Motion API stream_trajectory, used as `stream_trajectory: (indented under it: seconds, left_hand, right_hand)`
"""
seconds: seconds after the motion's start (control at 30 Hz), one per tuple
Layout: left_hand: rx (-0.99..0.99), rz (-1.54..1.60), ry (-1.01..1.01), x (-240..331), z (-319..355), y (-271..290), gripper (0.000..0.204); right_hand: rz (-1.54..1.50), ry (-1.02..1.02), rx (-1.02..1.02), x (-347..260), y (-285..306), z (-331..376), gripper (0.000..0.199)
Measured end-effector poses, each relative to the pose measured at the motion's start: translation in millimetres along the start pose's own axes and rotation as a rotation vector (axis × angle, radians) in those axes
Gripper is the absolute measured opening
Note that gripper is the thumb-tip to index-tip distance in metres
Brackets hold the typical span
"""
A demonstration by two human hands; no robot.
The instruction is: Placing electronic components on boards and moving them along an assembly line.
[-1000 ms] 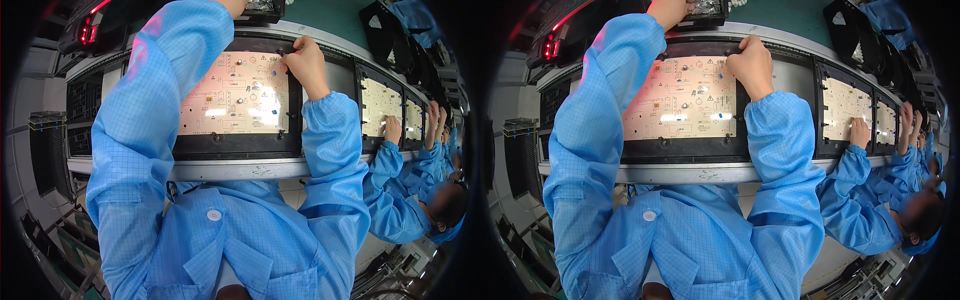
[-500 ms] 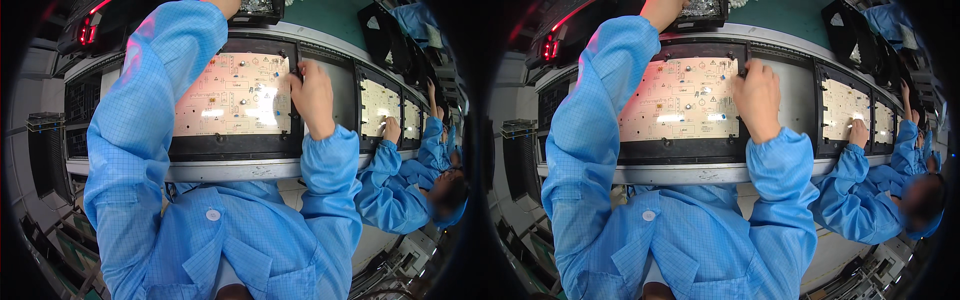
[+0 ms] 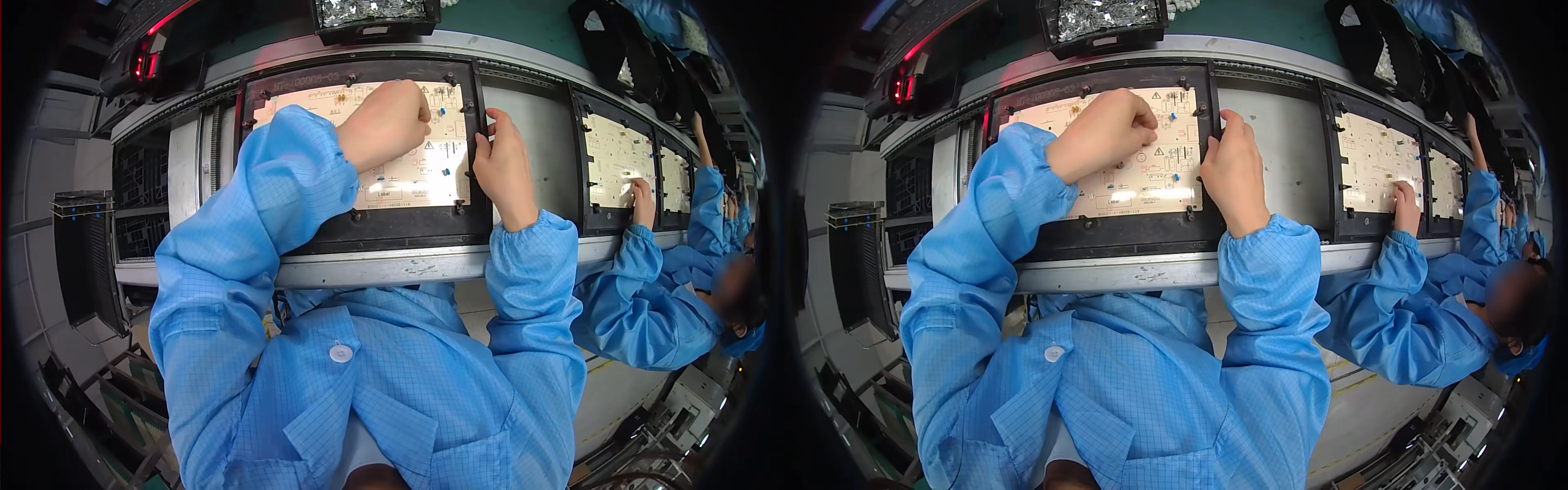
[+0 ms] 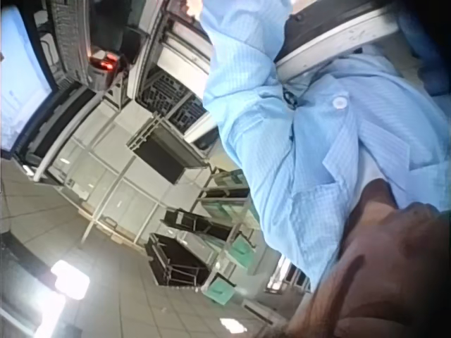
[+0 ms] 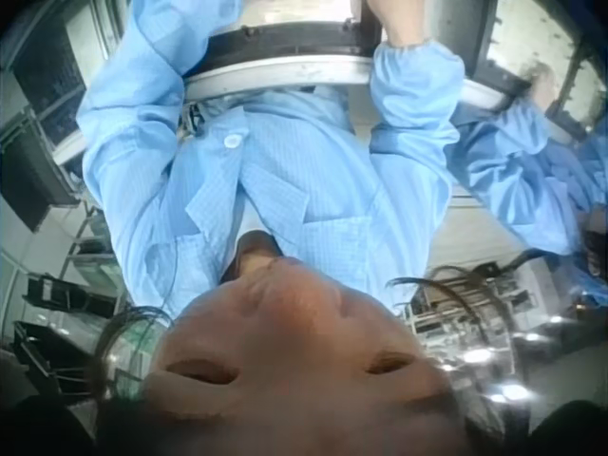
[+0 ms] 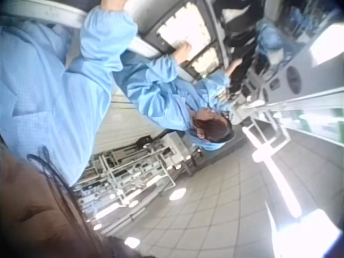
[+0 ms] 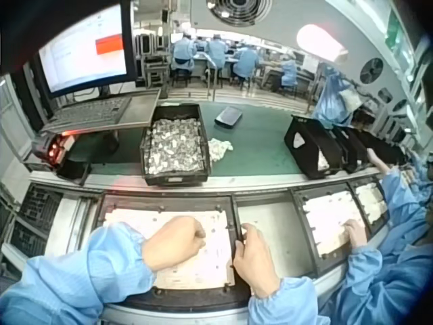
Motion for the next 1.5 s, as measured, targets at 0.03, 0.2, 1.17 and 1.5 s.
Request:
stream_trajectory:
  seconds: [0.03, 0.2, 1.17, 1.5]
  left_hand:
    - [0.002, -0.001, -0.002, -2.3, 3.7, -0.7, 0.019]
    - [0.525, -0.029, -0.096, -30.1, 82.2, 64.9, 0.038]
    - [0.482, -0.05, 0.044, -42.1, 188.9, 34.1, 0.067]
    - [1.665, -0.299, 1.84, -33.3, 696.0, -114.5, 0.064]
  right_hand:
    - [-0.018, -0.007, -0.006, 0.4, 0.6, -1.1, 0.036]
    - [0.075, 0.024, 0.115, 32.6, 9.7, 0.2, 0.035]
    - [-0.051, 0.67, -0.128, -239.1, 39.7, 110.8, 0.041]
    - [-0.355, 1.263, -1.388, -328.2, -150.7, 313.9, 0.032]
Point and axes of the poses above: each hand's wrist, its own z-axis away from the middle knuckle, its own y-axis out of the back of the hand, x = y × z, the point moved 6 cm from there along -z, towards the middle knuckle, and after that the axes turned 8 degrees about z, right-handed, at the moved point
